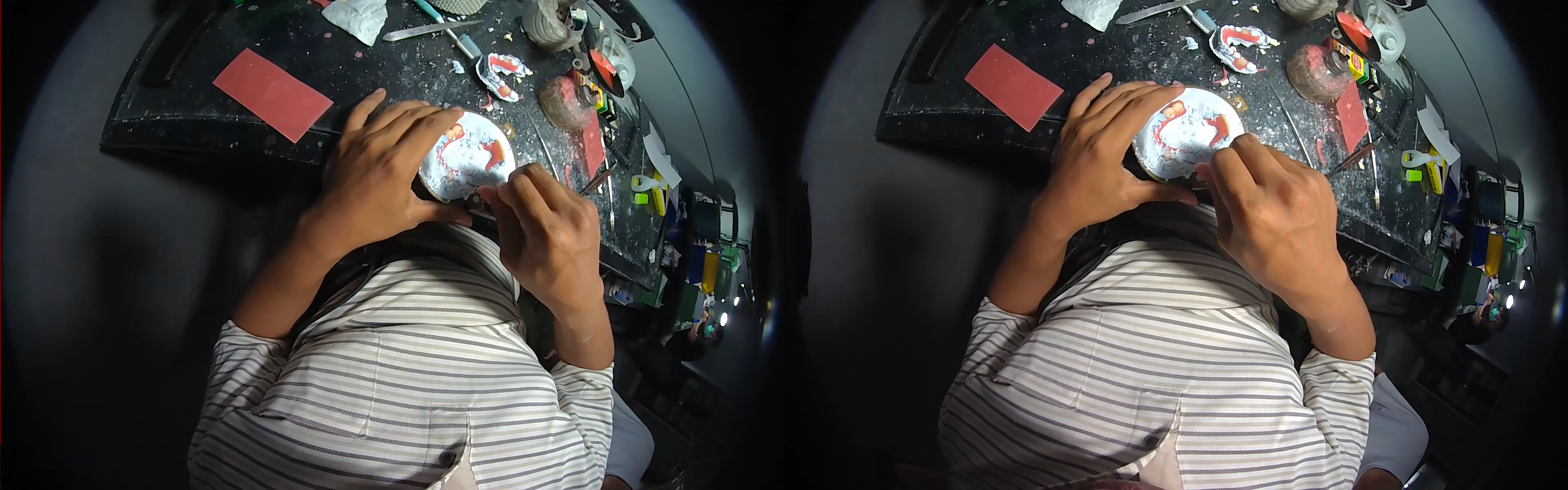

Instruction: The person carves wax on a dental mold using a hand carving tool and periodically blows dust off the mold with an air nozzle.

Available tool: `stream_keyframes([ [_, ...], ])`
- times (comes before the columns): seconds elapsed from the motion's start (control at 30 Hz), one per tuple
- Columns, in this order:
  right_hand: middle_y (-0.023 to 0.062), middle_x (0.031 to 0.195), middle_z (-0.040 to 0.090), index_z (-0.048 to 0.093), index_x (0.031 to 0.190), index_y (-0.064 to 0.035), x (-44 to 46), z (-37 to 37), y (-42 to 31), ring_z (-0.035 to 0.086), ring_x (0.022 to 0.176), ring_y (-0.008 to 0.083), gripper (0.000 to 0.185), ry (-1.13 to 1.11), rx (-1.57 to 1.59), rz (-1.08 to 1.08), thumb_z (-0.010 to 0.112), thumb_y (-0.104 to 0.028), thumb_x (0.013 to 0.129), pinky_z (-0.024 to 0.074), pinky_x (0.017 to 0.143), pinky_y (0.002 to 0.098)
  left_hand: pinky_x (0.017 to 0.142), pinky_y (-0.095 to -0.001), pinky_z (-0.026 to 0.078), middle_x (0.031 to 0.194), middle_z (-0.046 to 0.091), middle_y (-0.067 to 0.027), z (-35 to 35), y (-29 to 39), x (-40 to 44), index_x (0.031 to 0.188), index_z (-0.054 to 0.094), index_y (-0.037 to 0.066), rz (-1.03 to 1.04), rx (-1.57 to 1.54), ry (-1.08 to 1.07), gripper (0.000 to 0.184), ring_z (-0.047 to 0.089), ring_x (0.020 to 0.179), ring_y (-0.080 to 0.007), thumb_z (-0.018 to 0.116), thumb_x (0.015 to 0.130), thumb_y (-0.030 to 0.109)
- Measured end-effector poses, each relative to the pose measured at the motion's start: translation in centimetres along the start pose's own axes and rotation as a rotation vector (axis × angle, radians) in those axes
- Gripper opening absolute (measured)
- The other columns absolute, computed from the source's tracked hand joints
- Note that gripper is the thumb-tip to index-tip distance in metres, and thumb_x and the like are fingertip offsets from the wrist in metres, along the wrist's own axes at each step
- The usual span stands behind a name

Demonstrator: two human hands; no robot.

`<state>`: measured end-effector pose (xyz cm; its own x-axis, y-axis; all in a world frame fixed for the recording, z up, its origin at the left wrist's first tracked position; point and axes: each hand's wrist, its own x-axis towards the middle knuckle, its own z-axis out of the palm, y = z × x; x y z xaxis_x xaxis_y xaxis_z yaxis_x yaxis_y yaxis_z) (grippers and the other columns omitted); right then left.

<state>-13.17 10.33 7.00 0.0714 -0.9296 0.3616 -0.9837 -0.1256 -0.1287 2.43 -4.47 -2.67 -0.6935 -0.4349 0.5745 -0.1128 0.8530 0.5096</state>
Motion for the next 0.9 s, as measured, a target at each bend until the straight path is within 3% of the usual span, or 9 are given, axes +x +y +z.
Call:
stream_keyframes([
  [0.2,0.0132,0.082,0.067,0.067,0.094,-0.0014,0.0,0.2,1.7,0.067,0.062,0.0359,0.016,-0.115,0.174,0.056,0.08,-0.011,0.092,0.0508,0.053,0.0454,0.122,-0.0541,0.037,0.135,0.073,-0.0095,-0.2,0.1,0.1,0.144,0.064,0.008,-0.004,-0.015,-0.008,0.103,0.067,0.13,-0.0294,0.092,0.064,0.067],
  [0.43,0.014,0.082,0.068,0.068,0.091,0.0001,0.0,-0.1,1.5,0.069,0.063,0.0356,0.017,-0.143,0.314,0.158,0.084,-0.005,0.088,0.0532,0.056,0.0438,0.124,-0.0543,0.035,0.138,0.072,-0.0095,-0.4,0.1,0.1,0.147,0.063,0.01,-0.016,-0.026,-0.046,0.102,0.064,0.133,-0.0294,0.095,0.063,0.059],
  [0.6,0.011,0.082,0.064,0.068,0.089,-0.0016,0.1,0.3,2.8,0.069,0.066,0.0321,0.019,-0.034,0.339,0.082,0.086,-0.002,0.083,0.0527,0.058,0.0413,0.125,-0.0547,0.033,0.14,0.07,-0.0098,-0.6,0.1,0.2,0.149,0.061,0.011,-0.025,-0.039,-0.072,0.103,0.062,0.136,-0.0298,0.095,0.063,0.057],
  [0.9,0.0106,0.083,0.061,0.064,0.084,-0.0027,0.7,1.1,4.2,0.066,0.067,0.0327,0.023,-0.042,0.297,-0.053,0.087,-0.004,0.082,0.0498,0.056,0.0433,0.126,-0.0549,0.031,0.141,0.069,-0.0099,-0.8,0.1,0.4,0.151,0.059,0.013,-0.024,-0.038,-0.109,0.105,0.06,0.138,-0.0302,0.095,0.063,0.057],
])
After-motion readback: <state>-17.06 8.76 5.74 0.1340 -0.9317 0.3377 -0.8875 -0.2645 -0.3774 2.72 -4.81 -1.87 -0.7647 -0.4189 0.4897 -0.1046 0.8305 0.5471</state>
